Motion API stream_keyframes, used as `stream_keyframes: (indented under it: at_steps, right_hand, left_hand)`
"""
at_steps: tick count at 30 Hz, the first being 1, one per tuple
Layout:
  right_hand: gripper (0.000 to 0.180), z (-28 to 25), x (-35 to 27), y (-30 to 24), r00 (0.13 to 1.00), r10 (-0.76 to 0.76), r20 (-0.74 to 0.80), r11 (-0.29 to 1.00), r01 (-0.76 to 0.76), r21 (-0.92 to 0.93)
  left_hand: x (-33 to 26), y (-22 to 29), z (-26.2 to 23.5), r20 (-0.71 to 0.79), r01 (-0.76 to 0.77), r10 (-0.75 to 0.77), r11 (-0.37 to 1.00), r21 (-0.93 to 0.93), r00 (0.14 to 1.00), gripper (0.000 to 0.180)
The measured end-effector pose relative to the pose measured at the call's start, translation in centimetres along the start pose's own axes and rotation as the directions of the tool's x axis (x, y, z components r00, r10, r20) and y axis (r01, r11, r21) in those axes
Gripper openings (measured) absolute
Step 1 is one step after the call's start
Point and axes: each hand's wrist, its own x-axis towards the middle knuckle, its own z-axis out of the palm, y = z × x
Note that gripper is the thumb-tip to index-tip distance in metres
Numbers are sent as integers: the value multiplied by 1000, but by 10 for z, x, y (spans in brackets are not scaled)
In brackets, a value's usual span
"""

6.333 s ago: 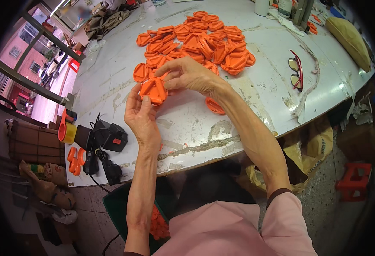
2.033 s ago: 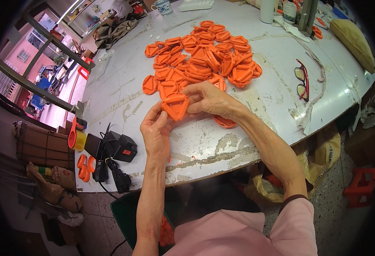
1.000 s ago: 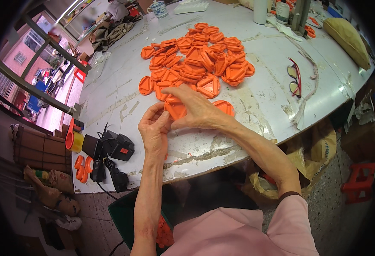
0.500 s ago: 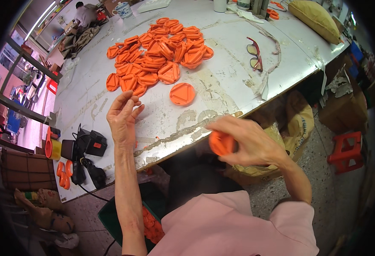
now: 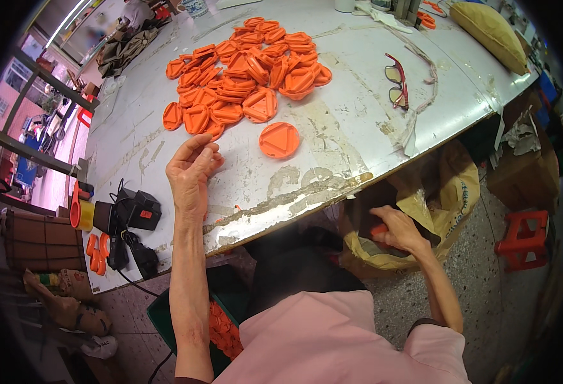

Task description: The person picks up orange plastic parts from a pile, fits a smaller orange component into the center of each by hand, and places the assembled units into a green bin.

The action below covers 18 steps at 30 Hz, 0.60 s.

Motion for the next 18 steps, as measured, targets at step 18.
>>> stream_keyframes:
  at_steps: [18]
  right_hand:
    - [40,-76,171,-213,821,-570,22,745,505,435]
  left_hand:
    - [-1,4,-3,-87,33,-29,998,48,996,23]
